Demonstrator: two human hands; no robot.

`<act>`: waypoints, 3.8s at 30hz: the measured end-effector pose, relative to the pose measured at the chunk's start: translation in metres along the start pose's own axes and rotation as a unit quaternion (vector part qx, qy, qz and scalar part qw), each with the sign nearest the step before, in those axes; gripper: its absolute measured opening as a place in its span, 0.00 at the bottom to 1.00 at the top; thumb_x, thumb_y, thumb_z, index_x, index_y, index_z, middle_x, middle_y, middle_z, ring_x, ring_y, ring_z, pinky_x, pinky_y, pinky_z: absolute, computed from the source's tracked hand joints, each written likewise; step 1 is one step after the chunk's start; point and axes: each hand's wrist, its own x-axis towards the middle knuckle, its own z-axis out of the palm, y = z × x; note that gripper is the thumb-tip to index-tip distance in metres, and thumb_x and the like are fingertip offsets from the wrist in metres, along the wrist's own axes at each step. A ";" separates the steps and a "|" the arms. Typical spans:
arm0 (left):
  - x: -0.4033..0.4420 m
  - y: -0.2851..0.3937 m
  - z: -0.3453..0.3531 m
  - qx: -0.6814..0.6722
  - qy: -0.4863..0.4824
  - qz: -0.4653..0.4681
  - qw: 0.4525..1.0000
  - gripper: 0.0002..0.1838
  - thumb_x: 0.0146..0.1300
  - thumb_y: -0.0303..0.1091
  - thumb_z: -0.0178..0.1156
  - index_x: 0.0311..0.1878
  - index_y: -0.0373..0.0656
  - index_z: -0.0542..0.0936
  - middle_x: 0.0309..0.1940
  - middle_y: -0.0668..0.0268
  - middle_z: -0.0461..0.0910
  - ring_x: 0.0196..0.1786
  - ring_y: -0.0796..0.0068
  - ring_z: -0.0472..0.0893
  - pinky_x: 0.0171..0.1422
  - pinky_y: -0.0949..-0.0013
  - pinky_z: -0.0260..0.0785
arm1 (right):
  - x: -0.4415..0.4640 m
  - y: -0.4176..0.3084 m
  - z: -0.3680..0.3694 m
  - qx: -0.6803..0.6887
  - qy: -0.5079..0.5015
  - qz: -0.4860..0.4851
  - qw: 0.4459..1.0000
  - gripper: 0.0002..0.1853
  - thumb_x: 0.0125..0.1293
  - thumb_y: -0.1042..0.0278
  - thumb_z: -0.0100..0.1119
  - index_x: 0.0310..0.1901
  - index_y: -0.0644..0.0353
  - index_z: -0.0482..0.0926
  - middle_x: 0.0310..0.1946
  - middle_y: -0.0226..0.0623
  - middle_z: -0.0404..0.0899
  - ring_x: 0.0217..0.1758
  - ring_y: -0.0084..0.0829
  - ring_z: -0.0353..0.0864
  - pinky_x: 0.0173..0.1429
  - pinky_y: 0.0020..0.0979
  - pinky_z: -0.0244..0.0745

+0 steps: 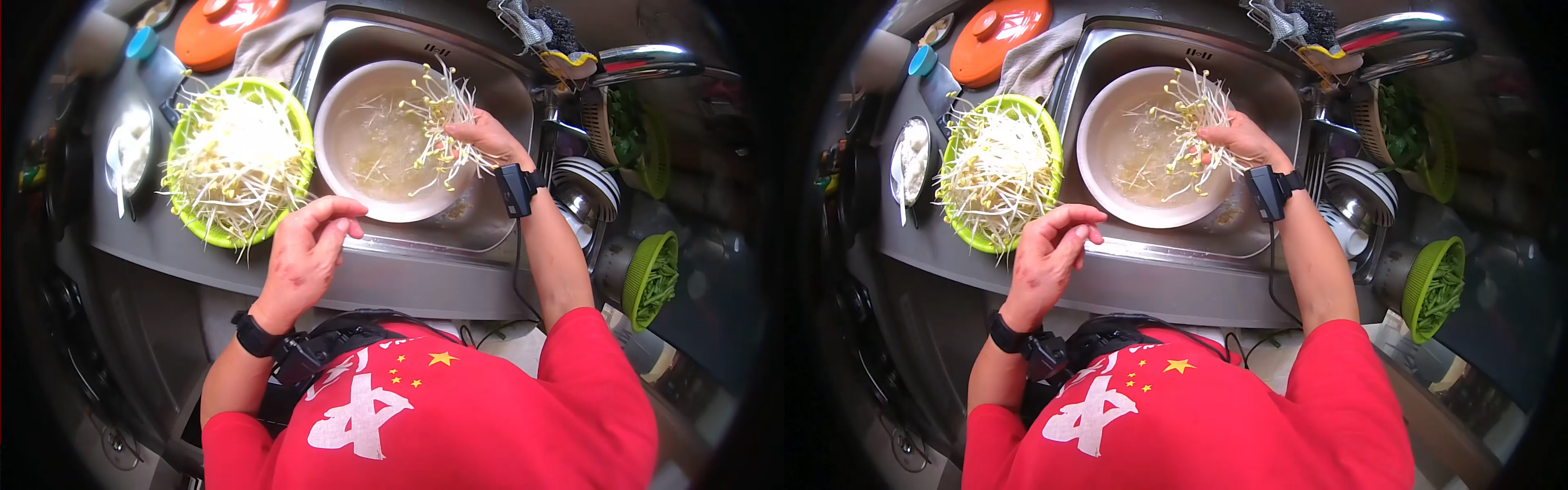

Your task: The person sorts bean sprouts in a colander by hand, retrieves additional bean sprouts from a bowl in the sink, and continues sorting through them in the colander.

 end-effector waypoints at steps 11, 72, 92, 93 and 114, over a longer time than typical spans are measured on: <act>-0.002 0.016 -0.003 0.054 0.079 0.083 0.992 0.10 0.72 0.29 0.58 0.51 0.37 0.83 0.34 0.70 0.83 0.32 0.88 0.74 0.35 0.80 0.66 | -0.034 -0.039 0.046 -0.008 -0.055 -0.046 0.997 0.20 0.67 0.75 0.64 0.59 0.67 0.74 0.43 0.39 0.82 0.37 0.30 0.86 0.31 0.27 0.83; 0.085 -0.014 0.056 -0.087 0.097 0.085 0.988 0.06 0.63 0.25 0.65 0.42 0.33 0.84 0.33 0.64 0.85 0.31 0.84 0.77 0.37 0.79 0.69 | -0.054 -0.040 0.081 -0.029 -0.069 -0.015 0.997 0.15 0.67 0.77 0.60 0.54 0.70 0.75 0.42 0.38 0.82 0.34 0.25 0.84 0.30 0.25 0.83; 0.065 -0.066 0.119 0.170 -0.152 0.154 0.961 0.19 0.63 0.28 0.65 0.57 0.38 0.80 0.50 0.53 0.82 0.51 0.60 0.82 0.57 0.61 0.74 | -0.049 -0.052 0.035 -0.027 0.031 -0.059 0.997 0.14 0.66 0.79 0.61 0.53 0.70 0.77 0.40 0.39 0.83 0.34 0.29 0.86 0.31 0.27 0.82; 0.063 -0.081 0.131 0.232 -0.133 0.261 0.928 0.23 0.62 0.27 0.66 0.61 0.39 0.78 0.57 0.47 0.79 0.58 0.52 0.81 0.64 0.56 0.71 | -0.051 -0.055 0.037 -0.024 0.032 -0.060 0.997 0.14 0.66 0.79 0.61 0.53 0.70 0.78 0.40 0.39 0.83 0.34 0.29 0.86 0.31 0.27 0.83; 0.102 0.006 0.063 0.190 0.150 0.256 0.936 0.04 0.64 0.24 0.62 0.40 0.35 0.83 0.29 0.59 0.81 0.28 0.72 0.79 0.35 0.70 0.72 | -0.061 -0.042 0.068 -0.121 -0.028 -0.017 0.992 0.13 0.67 0.74 0.59 0.51 0.68 0.76 0.35 0.33 0.81 0.26 0.18 0.81 0.30 0.22 0.82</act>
